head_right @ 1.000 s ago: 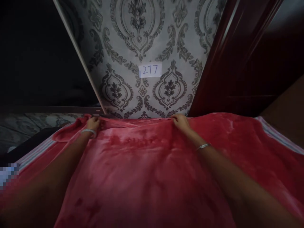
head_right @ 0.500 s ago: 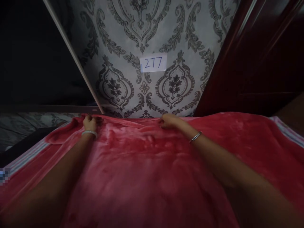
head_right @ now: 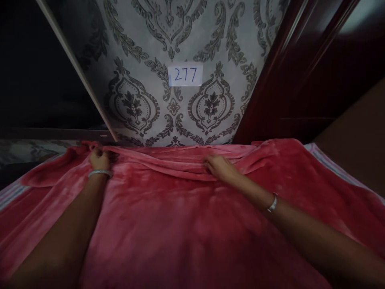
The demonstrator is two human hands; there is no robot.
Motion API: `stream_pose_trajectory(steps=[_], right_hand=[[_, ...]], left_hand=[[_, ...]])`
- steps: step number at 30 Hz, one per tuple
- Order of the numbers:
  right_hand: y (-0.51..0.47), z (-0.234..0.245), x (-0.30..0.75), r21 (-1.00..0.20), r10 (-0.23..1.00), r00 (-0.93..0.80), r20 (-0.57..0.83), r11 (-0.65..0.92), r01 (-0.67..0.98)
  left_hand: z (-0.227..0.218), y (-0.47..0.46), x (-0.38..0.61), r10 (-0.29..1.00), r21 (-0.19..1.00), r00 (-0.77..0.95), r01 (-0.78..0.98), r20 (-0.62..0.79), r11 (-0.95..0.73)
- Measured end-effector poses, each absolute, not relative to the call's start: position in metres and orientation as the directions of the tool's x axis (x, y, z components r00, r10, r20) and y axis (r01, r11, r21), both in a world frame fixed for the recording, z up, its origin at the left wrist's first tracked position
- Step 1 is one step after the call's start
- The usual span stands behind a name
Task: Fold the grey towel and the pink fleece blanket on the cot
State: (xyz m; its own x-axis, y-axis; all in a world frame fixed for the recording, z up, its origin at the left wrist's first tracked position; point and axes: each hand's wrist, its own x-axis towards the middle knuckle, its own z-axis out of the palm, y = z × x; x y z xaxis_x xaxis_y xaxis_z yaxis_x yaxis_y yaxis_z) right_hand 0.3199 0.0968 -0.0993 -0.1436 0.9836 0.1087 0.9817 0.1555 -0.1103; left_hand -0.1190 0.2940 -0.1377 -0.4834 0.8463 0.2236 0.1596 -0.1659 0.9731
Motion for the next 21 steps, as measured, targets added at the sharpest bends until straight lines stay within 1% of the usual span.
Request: stream_pose_trajectory(steps=[2,5,7,8,9,11,12,13,15,18,20,21], right_hand=[[0.113,-0.103,0.327,-0.11,0.99,-0.109,0.086,0.118,0.987],[0.126,-0.109,0.335,-0.114,0.989,-0.138,-0.051,0.131,0.985],[0.127,-0.109,0.339,-0.094,0.989,-0.121,-0.09,0.112,0.989],[0.128,-0.106,0.341,-0.072,0.994,-0.091,-0.062,0.087,0.994],[0.131,-0.101,0.344,-0.052,0.998,-0.055,0.001,0.055,0.997],[0.143,-0.087,0.348,-0.048,0.978,0.027,0.206,-0.017,0.999],[0.153,-0.079,0.349,-0.069,0.948,0.074,0.31,-0.055,0.996],[0.164,-0.072,0.349,-0.107,0.914,0.128,0.385,-0.094,0.99],[0.189,-0.067,0.345,-0.191,0.873,0.222,0.435,-0.152,0.97],[0.219,-0.086,0.334,-0.255,0.866,0.292,0.405,-0.199,0.946],[0.231,-0.112,0.328,-0.283,0.88,0.301,0.368,-0.203,0.938],[0.235,-0.125,0.326,-0.299,0.887,0.306,0.347,-0.204,0.932]], left_hand=[[-0.136,0.292,-0.119,0.83,0.973,-0.507,0.139,0.231,-0.186],[-0.135,0.29,-0.121,0.827,0.971,-0.508,0.124,0.239,-0.204],[-0.135,0.29,-0.122,0.822,0.968,-0.51,0.128,0.252,-0.217],[-0.136,0.291,-0.123,0.818,0.966,-0.514,0.139,0.259,-0.218],[-0.136,0.293,-0.123,0.812,0.964,-0.52,0.162,0.265,-0.211],[-0.134,0.297,-0.124,0.796,0.951,-0.533,0.254,0.288,-0.174],[-0.132,0.299,-0.125,0.783,0.932,-0.537,0.331,0.314,-0.147],[-0.13,0.301,-0.126,0.774,0.899,-0.528,0.423,0.349,-0.116],[-0.124,0.303,-0.128,0.773,0.788,-0.48,0.614,0.415,-0.042],[-0.119,0.304,-0.13,0.817,0.576,-0.382,0.814,0.431,0.077],[-0.121,0.303,-0.129,0.865,0.446,-0.312,0.887,0.393,0.118],[-0.123,0.302,-0.128,0.886,0.402,-0.29,0.906,0.362,0.133]])
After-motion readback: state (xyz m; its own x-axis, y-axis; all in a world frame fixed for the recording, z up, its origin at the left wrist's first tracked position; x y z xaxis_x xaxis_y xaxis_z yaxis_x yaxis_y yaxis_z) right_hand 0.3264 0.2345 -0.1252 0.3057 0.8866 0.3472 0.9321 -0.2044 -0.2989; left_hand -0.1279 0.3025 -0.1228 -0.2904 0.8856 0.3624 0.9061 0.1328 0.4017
